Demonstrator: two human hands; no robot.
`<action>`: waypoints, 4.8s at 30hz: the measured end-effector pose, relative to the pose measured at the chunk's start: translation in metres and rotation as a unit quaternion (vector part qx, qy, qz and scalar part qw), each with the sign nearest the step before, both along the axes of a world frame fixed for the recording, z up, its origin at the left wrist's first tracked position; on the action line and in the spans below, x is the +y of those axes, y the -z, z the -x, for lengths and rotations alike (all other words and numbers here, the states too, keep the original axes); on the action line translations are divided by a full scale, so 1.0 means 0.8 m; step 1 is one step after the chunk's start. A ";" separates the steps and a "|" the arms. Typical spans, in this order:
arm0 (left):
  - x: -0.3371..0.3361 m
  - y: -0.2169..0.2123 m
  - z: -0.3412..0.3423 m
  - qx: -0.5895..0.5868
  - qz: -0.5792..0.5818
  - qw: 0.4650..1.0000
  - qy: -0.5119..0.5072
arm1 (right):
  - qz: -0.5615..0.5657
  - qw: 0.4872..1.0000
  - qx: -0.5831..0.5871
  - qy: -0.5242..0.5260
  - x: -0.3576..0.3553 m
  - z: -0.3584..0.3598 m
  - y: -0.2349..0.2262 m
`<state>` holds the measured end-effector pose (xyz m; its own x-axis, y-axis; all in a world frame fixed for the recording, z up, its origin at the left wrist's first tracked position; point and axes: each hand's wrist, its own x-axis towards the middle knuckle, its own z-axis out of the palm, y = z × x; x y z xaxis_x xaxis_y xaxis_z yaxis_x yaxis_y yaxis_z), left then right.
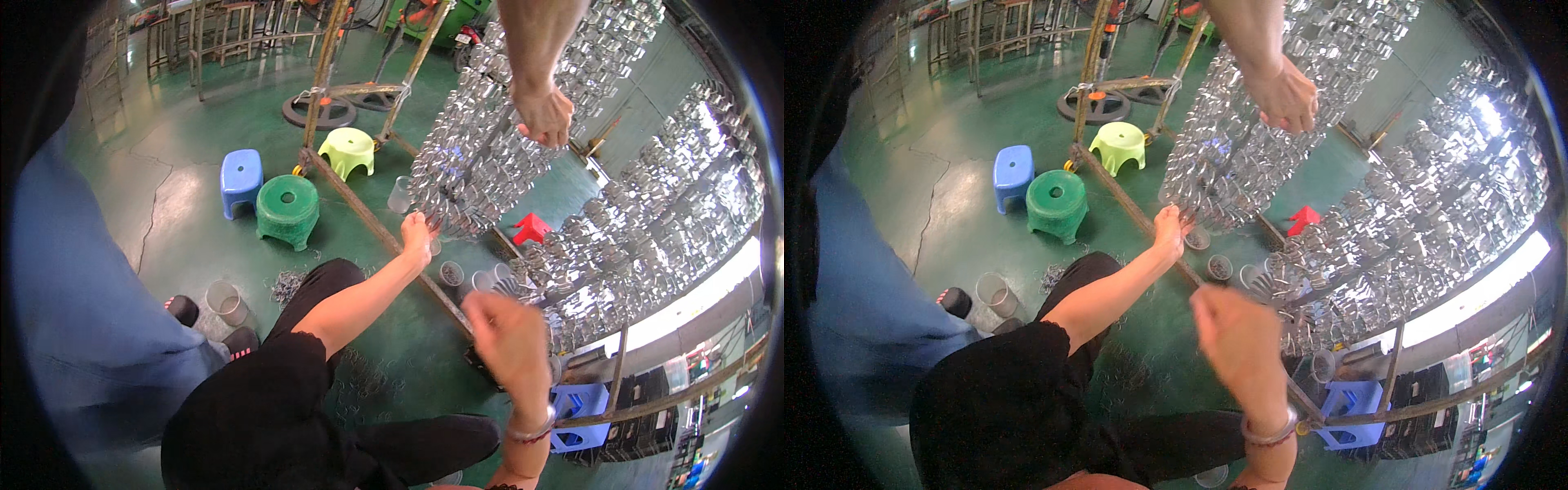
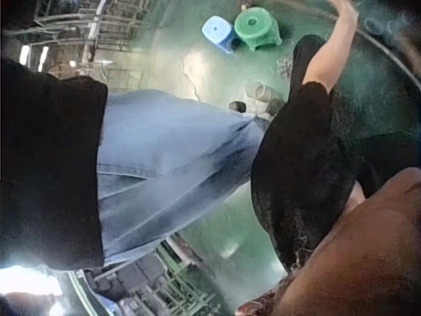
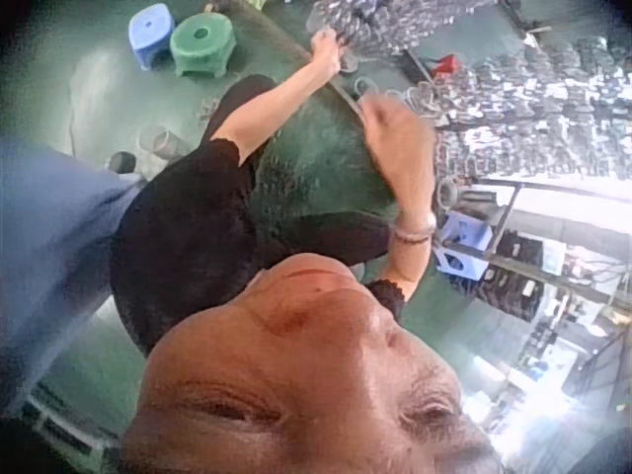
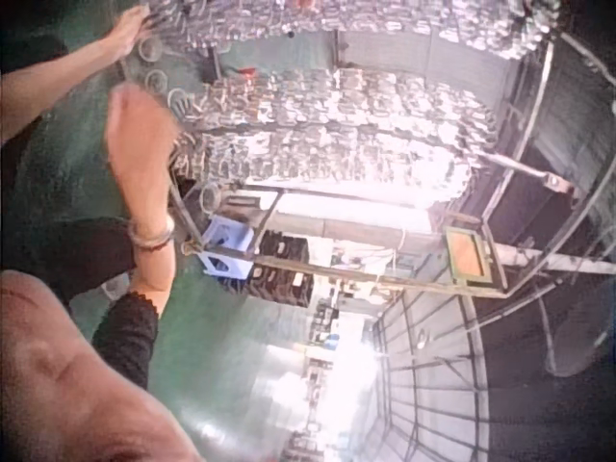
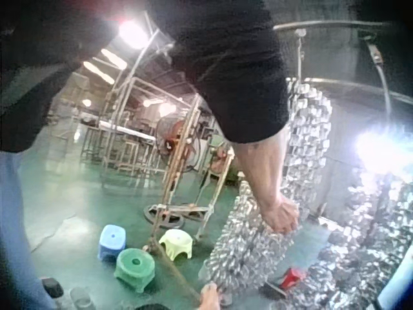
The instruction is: The person sits on the floor and repeatedly picks up small metal rings and clips, attaching them to a large hanging rack filled with similar parts. Another person briefly assists by handing over parts and adjusting the rack.
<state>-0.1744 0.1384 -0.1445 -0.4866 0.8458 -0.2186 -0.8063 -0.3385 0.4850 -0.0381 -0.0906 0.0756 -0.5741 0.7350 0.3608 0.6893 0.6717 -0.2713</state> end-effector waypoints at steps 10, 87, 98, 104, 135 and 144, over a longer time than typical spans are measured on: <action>-0.002 -0.007 0.009 -0.024 0.009 0.998 0.055 | 0.133 0.962 -0.200 -0.129 -0.008 -0.029 0.052; 0.134 0.112 0.080 0.668 -0.043 0.707 0.228 | 0.353 0.916 0.061 0.180 -0.078 -0.099 0.249; 0.274 0.223 0.059 0.698 -0.071 0.682 0.209 | 0.354 0.889 0.085 0.278 -0.088 -0.159 0.236; 0.296 0.279 0.012 0.706 -0.064 0.683 0.179 | 0.320 0.910 0.060 0.256 -0.095 -0.158 0.239; 0.224 0.210 0.105 0.691 0.010 0.690 0.213 | 0.314 0.936 0.043 0.156 -0.079 -0.122 0.281; 0.208 0.221 0.091 0.702 0.023 0.683 0.199 | 0.340 0.933 -0.002 0.121 -0.037 -0.124 0.278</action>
